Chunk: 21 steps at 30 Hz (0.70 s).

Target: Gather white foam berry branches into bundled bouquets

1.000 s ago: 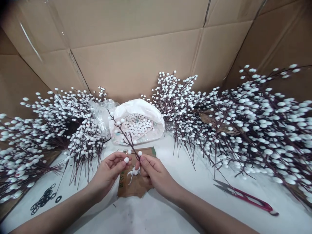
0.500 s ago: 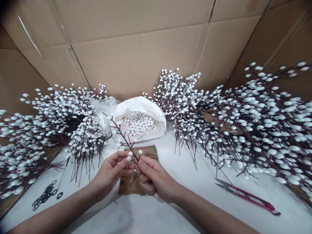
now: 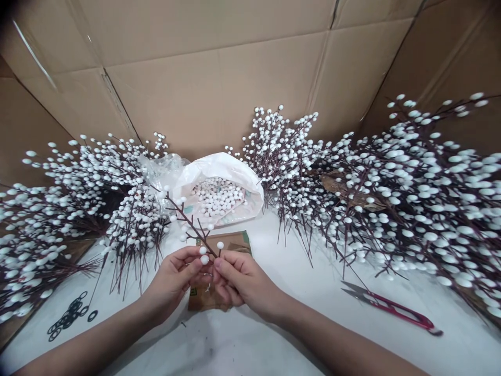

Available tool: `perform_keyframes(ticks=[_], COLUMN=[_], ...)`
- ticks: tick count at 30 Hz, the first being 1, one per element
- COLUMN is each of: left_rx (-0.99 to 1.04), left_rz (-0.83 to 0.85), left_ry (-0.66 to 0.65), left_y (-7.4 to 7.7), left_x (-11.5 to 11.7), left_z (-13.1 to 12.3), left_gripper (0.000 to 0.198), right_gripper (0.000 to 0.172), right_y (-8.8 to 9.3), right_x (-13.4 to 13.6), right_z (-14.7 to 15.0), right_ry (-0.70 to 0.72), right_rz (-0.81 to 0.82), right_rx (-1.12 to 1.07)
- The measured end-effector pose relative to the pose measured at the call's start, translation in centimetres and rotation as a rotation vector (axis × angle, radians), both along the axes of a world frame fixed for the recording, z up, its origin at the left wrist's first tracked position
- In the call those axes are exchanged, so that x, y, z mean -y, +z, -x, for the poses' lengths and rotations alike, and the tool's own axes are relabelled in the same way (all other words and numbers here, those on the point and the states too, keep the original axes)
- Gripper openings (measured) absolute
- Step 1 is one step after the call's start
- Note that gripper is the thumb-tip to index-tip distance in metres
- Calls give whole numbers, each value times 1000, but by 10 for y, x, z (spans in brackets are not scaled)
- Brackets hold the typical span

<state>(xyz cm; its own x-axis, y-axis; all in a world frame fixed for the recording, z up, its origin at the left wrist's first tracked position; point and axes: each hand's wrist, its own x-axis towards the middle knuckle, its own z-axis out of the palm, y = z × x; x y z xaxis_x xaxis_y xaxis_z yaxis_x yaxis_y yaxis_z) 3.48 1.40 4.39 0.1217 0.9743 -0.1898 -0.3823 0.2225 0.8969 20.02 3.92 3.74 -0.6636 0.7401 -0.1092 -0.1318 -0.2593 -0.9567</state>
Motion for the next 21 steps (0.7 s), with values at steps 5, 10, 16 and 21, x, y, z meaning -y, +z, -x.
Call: perform_keyframes(ticks=[5,10,16,21], left_rx=[-29,-37,-43,-96], left_rz=[7,20,28,-9], left_ry=[6,9,13,27], left_y=[0,4,3,1], left_x=[1,2,2,1], left_z=[0,-1,0,2], left_gripper=[13,15,15,15], right_gripper=[37,38,36,36], right_y=[-1,0,1,0], right_x=[-1,-1,0,1], right_z=[0,0,-1,-1], right_ry=[20,25,32,23], right_rz=[-32,-53,-71,-92], right_rx=[19,39,58,74])
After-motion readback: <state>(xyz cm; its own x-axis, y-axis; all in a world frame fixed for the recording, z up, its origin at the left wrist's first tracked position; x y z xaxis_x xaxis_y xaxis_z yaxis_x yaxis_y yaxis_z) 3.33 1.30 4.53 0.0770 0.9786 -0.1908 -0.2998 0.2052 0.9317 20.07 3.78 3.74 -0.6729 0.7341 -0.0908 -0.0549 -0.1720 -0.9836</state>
